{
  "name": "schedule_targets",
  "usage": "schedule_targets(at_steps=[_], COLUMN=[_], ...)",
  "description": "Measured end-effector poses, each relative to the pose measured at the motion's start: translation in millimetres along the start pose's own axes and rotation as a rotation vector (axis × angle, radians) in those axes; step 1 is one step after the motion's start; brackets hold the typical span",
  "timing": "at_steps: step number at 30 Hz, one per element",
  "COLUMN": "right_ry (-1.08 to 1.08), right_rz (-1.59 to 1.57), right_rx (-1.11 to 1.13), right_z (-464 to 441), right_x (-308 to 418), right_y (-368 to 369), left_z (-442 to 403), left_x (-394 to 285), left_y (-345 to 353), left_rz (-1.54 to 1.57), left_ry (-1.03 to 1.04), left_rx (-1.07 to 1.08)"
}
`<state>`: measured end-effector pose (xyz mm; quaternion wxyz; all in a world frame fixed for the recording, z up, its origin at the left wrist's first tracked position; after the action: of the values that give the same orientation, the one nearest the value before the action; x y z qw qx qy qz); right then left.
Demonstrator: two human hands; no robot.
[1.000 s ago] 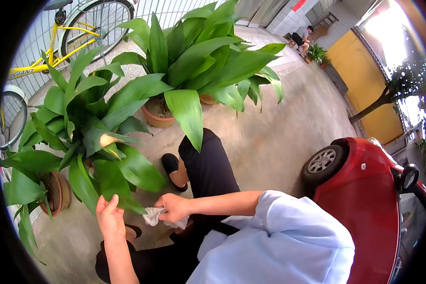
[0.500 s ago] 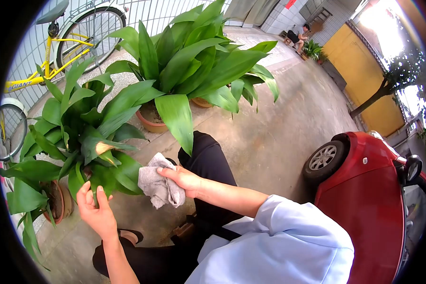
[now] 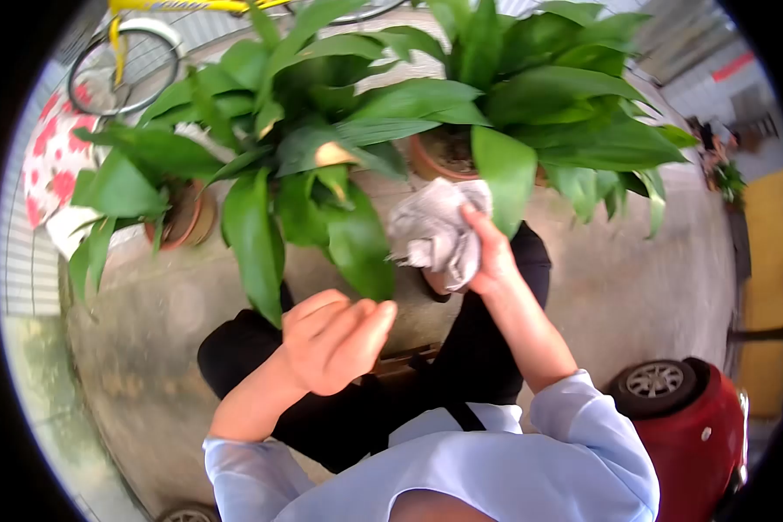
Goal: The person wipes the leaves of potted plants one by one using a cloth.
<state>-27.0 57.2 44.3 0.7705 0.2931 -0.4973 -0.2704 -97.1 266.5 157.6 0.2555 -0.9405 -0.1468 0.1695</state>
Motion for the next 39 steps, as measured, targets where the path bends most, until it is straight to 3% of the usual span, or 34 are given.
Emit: schedule_targets(at_steps=[3,5,7,11,12,13,15,17,20,25,29,34,38,39], right_ry=[-0.11,-0.104,-0.131,-0.326,-0.356,-0.388,-0.405,-0.409,-0.29,-0.331,-0.244,-0.135,-0.132,-0.198], right_rz=[0.052,0.22,0.325,0.493,0.558,0.622,0.709,0.781,0.75,0.71,0.728,0.819,0.774,0.89], right_rx=[-0.072,-0.059,-0.052,-0.023,0.013,0.047,0.025,-0.01,-0.123,-0.126,-0.148,-0.127,-0.09,-0.077], right_z=[-17,-24,-31,-42,-50,-58,-75,-94,-103,-108,-111,-117,-121,-120], right_x=[16,25,33,59,64,69,69,60,48,52,49,39,26,27], right_y=[1,5,18,70,75,80,83,71,39,31,26,23,24,27], left_z=[-7,-18,-18,-47,-50,-46,-24,11,53,71,76,66,70,72], left_x=[21,42,84,118,129,146,174,188,183,187,191,198,206,206], left_y=[1,-9,-3,-17,-18,-13,10,43,77,103,113,128,147,149], left_rz=[-0.075,-0.125,0.031,-0.373,-0.235,0.146,0.883,0.763,1.022,1.028,1.121,1.178,1.25,1.264], left_ry=[-0.011,-0.211,-0.548,-0.391,-0.514,-0.884,-1.292,-1.271,-1.526,-1.623,-1.71,-1.582,-1.662,-1.661], left_rx=[-0.104,-0.18,-0.214,-0.245,-0.271,-0.28,-0.05,0.181,0.207,-0.101,-0.4,-0.514,-0.502,-0.504])
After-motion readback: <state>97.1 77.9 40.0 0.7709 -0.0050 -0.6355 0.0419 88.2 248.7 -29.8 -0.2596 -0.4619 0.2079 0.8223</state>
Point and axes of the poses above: each hand's wrist, its own z-axis away from the middle knuckle, its own y-axis out of the palm, x = y × z, the point moved 5 cm from there along -z, towards the middle knuckle, and after that the axes turned 2 degrees about z, right-handed, at the moved point
